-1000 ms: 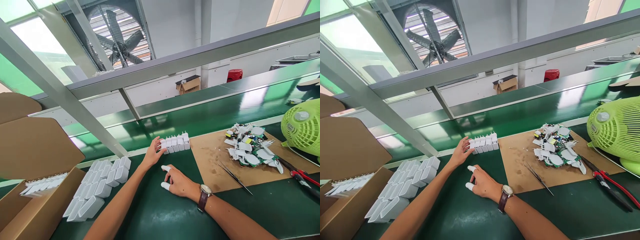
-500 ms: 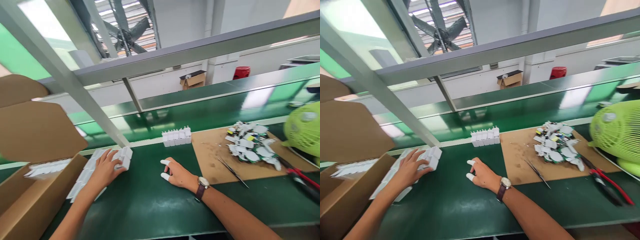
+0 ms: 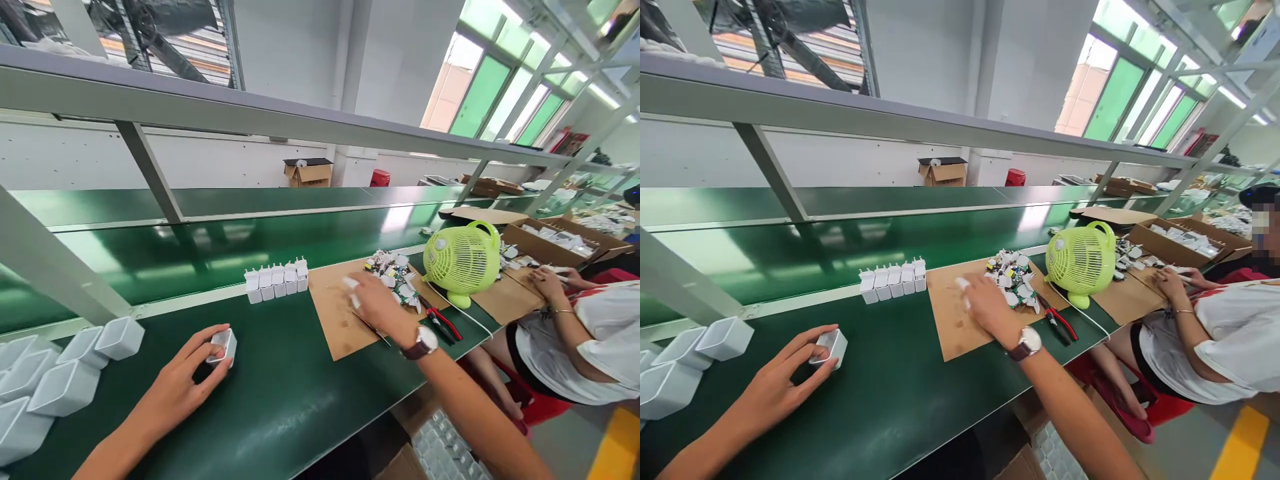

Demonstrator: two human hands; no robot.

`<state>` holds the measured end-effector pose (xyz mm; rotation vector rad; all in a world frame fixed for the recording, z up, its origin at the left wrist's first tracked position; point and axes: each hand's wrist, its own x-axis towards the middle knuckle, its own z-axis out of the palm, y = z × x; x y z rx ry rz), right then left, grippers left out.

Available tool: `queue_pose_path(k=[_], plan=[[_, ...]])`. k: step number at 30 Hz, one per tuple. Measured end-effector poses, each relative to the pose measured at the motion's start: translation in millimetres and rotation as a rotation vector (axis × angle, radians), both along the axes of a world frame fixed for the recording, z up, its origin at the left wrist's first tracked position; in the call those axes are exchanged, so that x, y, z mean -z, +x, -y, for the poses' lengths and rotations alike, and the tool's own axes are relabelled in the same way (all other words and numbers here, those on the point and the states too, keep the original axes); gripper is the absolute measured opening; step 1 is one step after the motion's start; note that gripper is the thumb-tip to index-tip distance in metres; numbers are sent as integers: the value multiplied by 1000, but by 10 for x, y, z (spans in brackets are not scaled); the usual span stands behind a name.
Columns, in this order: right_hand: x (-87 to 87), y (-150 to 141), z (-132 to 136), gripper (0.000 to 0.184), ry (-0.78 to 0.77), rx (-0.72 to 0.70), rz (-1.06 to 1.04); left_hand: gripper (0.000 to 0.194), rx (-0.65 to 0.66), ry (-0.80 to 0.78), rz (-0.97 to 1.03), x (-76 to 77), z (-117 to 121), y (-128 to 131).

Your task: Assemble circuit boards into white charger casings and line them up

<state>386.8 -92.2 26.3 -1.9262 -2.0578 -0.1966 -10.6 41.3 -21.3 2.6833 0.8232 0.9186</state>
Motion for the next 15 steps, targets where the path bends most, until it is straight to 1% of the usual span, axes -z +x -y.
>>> queue_pose_path(k=[1, 2, 4, 6, 8, 11, 13, 15], plan=[[-23, 214, 92, 38, -8, 102, 87, 26, -1, 1, 18, 50, -18, -23], [-39, 400, 176, 35, -20, 172, 149, 26, -1, 2, 28, 97, -39, -43], [-61, 678, 302, 35, -40, 210, 191, 25, 4, -7, 33, 173, -78, -68], [-85, 846, 356, 36, -47, 189, 180, 25, 12, -20, 40, 230, -107, -82], [-126, 947, 348, 36, -29, 180, 147, 25, 9, -29, 50, 269, -120, -98], [-226, 1037, 278, 37, 58, 237, 58, 25, 5, -31, 73, 302, -110, -135], [-308, 1047, 218, 41, 135, 284, -20, 25, 2, -38, 86, 307, -93, -156], [-380, 987, 145, 46, 180, 282, -106, 25, 1, -45, 98, 295, -76, -164]])
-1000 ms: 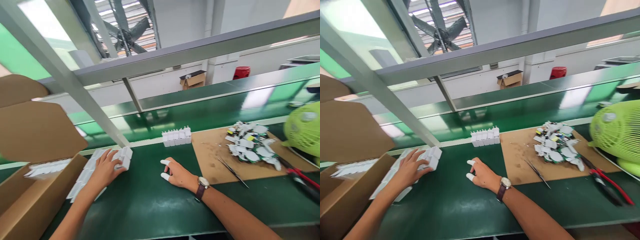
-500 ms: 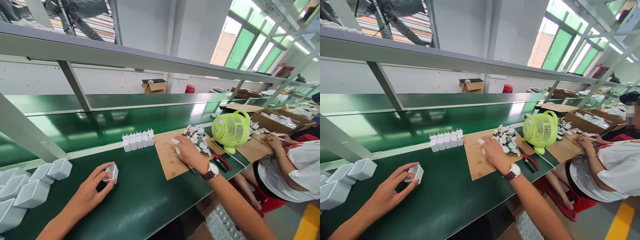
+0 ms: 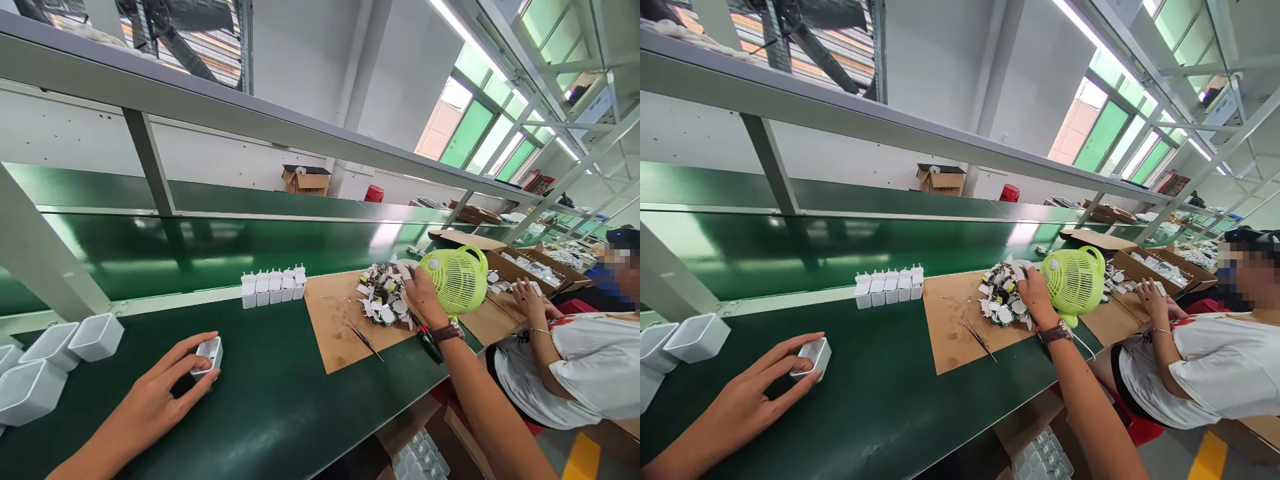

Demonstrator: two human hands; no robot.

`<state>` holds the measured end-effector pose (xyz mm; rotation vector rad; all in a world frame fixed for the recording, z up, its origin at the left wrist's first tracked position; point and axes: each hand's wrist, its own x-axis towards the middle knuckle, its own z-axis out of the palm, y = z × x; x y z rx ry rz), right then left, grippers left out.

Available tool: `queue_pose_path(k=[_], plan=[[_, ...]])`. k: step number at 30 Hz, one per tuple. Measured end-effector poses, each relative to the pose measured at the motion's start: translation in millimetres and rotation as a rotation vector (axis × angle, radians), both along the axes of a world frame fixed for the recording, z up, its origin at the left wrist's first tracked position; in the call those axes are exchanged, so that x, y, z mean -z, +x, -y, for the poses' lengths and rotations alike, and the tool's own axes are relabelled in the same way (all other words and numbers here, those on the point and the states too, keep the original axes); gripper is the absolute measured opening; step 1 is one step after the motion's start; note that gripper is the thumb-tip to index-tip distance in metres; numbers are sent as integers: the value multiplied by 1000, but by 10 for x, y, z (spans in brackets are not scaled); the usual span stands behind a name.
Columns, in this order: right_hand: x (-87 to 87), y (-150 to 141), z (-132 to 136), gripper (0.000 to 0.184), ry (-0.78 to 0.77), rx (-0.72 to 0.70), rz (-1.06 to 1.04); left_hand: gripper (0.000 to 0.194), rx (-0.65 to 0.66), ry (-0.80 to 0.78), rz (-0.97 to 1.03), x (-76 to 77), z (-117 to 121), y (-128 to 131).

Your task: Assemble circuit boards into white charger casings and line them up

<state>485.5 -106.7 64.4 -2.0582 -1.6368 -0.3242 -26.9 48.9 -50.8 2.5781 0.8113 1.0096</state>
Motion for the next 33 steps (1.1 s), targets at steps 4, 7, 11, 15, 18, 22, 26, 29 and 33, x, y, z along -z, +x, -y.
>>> queue_pose_path(k=[4, 7, 11, 15, 18, 22, 26, 29, 33], plan=[[-34, -392, -201, 43, -53, -203, -144, 26, 8, -3, -13, -73, 36, 23], [73, -909, -379, 32, -168, -423, -206, 25, 9, 8, -30, -138, 81, 35], [312, -1694, -529, 41, -288, -775, -186, 23, -9, -11, -23, -191, 170, 2], [475, -2140, -460, 52, -351, -1091, -152, 21, -42, -93, 0, -218, 254, -41], [487, -2179, -324, 56, -323, -960, -248, 20, -51, -156, 10, -218, 287, -40], [481, -2195, -179, 41, -329, -764, -217, 18, -30, -167, -3, -188, 307, -11], [606, -2317, -207, 34, -384, -871, -37, 17, -9, -146, -6, -168, 318, 9], [719, -2359, -356, 35, -376, -891, -96, 16, -15, -154, -6, -170, 320, 10], [763, -2328, -561, 34, -386, -726, -191, 16, -17, -170, -2, -162, 318, 0]])
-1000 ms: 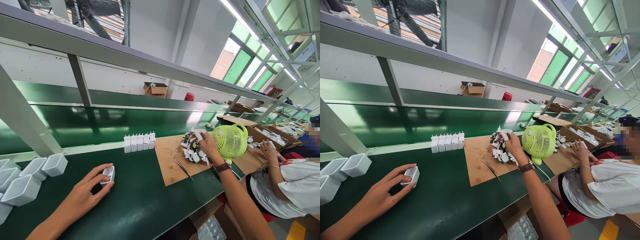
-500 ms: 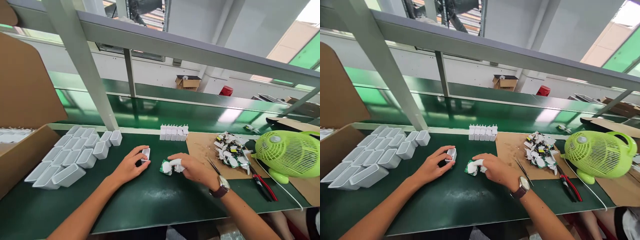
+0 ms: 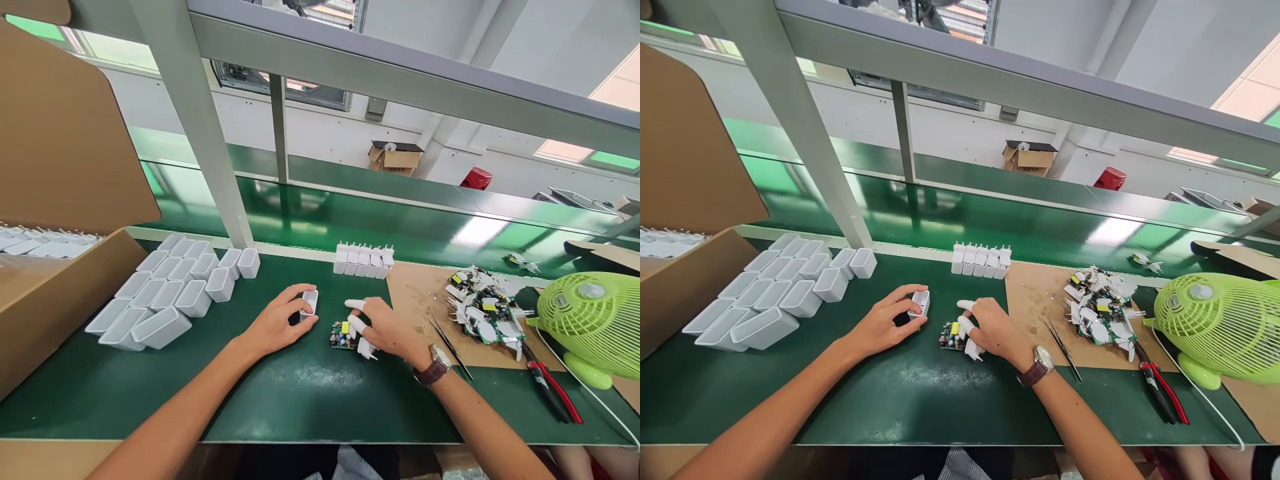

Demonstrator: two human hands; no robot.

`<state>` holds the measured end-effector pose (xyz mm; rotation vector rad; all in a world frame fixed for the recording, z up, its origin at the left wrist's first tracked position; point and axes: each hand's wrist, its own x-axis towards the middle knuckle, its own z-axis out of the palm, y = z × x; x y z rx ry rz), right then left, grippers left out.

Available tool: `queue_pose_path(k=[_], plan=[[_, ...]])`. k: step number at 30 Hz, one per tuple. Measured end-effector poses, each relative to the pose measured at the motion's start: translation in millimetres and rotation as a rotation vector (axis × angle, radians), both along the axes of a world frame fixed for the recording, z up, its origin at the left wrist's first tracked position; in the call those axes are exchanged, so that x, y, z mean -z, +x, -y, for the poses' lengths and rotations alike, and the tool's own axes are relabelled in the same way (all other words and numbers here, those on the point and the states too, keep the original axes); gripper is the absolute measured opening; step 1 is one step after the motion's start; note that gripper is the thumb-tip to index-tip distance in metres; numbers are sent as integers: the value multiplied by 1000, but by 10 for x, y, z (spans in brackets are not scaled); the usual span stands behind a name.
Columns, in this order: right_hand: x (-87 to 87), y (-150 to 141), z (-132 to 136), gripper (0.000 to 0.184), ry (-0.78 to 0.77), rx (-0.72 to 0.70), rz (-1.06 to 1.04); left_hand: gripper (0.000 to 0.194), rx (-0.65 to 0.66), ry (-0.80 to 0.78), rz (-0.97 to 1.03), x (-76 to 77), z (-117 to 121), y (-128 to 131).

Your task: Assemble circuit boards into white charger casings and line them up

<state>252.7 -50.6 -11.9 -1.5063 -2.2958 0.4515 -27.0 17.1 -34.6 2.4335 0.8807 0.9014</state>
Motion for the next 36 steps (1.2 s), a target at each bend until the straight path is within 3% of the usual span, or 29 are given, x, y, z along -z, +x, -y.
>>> queue_pose_path(k=[4, 7, 9, 13, 18, 22, 27, 36], plan=[[-19, 5, 68, 38, -21, 110, 31, 16, 9, -5, 14, 16, -3, -8], [44, -34, 295, 59, -51, 49, 82, 13, 23, -22, 33, 19, 5, -2], [121, -65, 435, 59, 4, 14, 121, 16, 30, -54, 52, 19, 17, 4], [173, -94, 492, 51, 102, 66, -40, 55, 15, -151, 85, 20, 44, 10], [-86, -124, 190, 49, 171, 13, -389, 94, -9, -307, 34, 36, 51, 4], [-157, -248, -37, 55, 386, -87, -462, 91, -9, -383, 28, 86, 49, 6], [50, -352, -1, 70, 646, -151, -355, 86, 15, -177, 69, 128, 64, 12], [100, -341, 116, 72, 564, -141, -324, 87, 38, -78, 36, 133, 69, 33]])
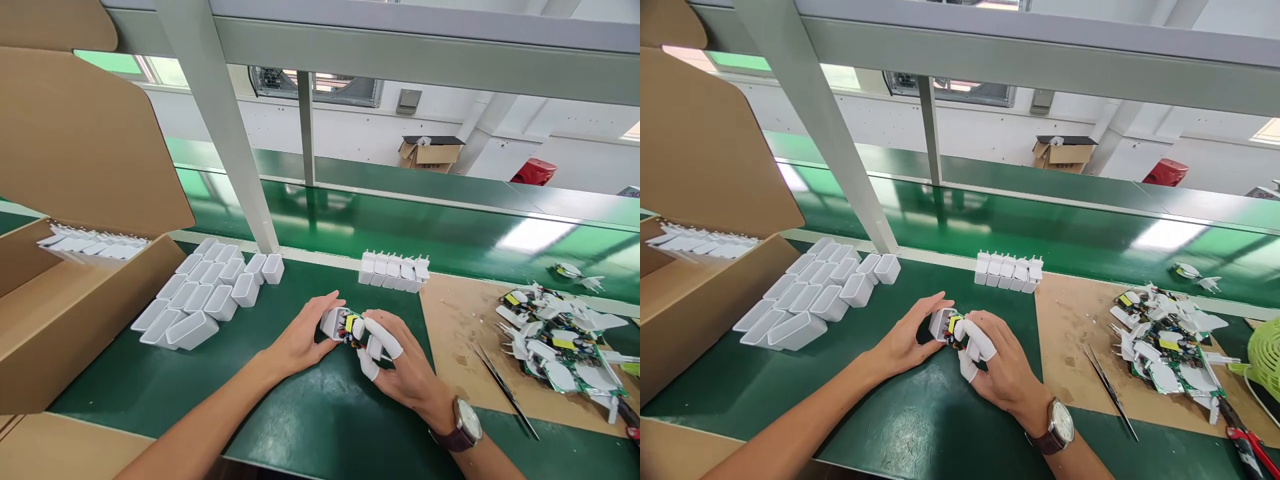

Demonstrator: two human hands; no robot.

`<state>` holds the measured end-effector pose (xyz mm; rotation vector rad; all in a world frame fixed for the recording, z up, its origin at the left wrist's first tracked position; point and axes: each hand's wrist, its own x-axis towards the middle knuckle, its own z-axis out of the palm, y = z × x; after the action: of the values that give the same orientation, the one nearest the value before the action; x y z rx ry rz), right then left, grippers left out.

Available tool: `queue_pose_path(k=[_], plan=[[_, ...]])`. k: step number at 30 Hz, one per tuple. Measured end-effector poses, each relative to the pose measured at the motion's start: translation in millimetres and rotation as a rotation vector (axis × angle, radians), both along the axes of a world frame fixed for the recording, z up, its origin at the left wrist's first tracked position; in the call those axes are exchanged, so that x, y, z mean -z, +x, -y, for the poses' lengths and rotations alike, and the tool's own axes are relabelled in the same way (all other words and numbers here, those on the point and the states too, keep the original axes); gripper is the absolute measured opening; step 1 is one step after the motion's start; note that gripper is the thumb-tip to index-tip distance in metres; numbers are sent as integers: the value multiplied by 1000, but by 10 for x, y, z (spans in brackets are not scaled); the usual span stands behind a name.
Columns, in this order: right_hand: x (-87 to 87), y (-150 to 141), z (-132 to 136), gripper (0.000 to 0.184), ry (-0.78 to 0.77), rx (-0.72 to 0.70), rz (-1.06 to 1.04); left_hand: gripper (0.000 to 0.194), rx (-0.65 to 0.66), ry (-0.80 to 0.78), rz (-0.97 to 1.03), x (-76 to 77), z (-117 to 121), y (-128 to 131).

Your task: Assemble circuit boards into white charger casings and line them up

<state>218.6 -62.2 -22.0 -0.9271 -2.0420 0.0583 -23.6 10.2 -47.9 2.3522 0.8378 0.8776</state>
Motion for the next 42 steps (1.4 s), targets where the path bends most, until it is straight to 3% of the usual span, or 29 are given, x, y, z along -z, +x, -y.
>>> queue_pose_path(k=[11, 42], plan=[[95, -42, 10, 77, -32, 56, 40, 84, 13, 31, -2, -25, 18, 21], [29, -41, -12, 73, -22, 48, -7, 83, 26, 21, 3, -65, 38, 50]])
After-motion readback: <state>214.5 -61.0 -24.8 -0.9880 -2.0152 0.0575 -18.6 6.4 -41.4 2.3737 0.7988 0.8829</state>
